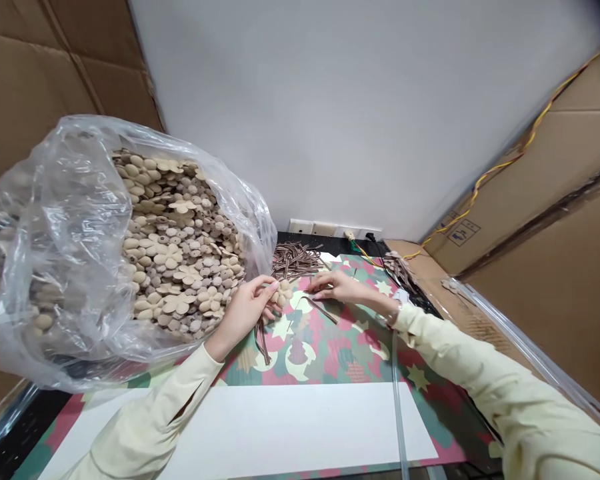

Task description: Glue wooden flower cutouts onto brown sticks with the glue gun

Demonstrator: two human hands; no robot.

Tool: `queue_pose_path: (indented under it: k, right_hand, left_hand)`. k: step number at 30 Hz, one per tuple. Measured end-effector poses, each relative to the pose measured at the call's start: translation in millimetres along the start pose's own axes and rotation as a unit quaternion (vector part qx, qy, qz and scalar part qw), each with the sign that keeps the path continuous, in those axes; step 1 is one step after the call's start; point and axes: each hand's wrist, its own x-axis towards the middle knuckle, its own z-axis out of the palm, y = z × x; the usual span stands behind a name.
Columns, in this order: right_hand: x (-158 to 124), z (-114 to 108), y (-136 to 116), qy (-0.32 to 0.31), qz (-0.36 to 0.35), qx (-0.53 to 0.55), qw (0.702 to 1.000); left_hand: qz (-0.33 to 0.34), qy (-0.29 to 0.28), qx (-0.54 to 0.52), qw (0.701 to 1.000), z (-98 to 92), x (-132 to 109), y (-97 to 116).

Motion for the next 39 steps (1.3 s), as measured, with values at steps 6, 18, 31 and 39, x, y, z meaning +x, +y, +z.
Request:
queue_pose_path:
  k: [6, 18, 31, 39]
  right_hand:
    - [27.9, 4.4, 17.8, -0.064, -0.038, 0.017, 0.997]
    - [31.1, 9.7, 11.9, -0.109, -0.079, 0.003, 0.991]
    - [4.9, 0.6, -32.2, -0.1, -0.068, -0.085, 0.989]
    - [-39.3, 1.6, -84.0, -0.094, -0.006, 0.068, 0.993]
  left_hand:
    - [-0.001, 0.001, -0.005, 1.0, -3.9, 5.1, -7.0]
    - [-0.021, 0.007, 0.003, 1.0, -3.5, 4.3, -3.4]
    - [-0.001, -0.007, -0.025, 1.0, -1.8, 0.3, 1.6]
    - [-0.006, -0.189, -0.136, 0.972, 6.9, -14.8, 10.5]
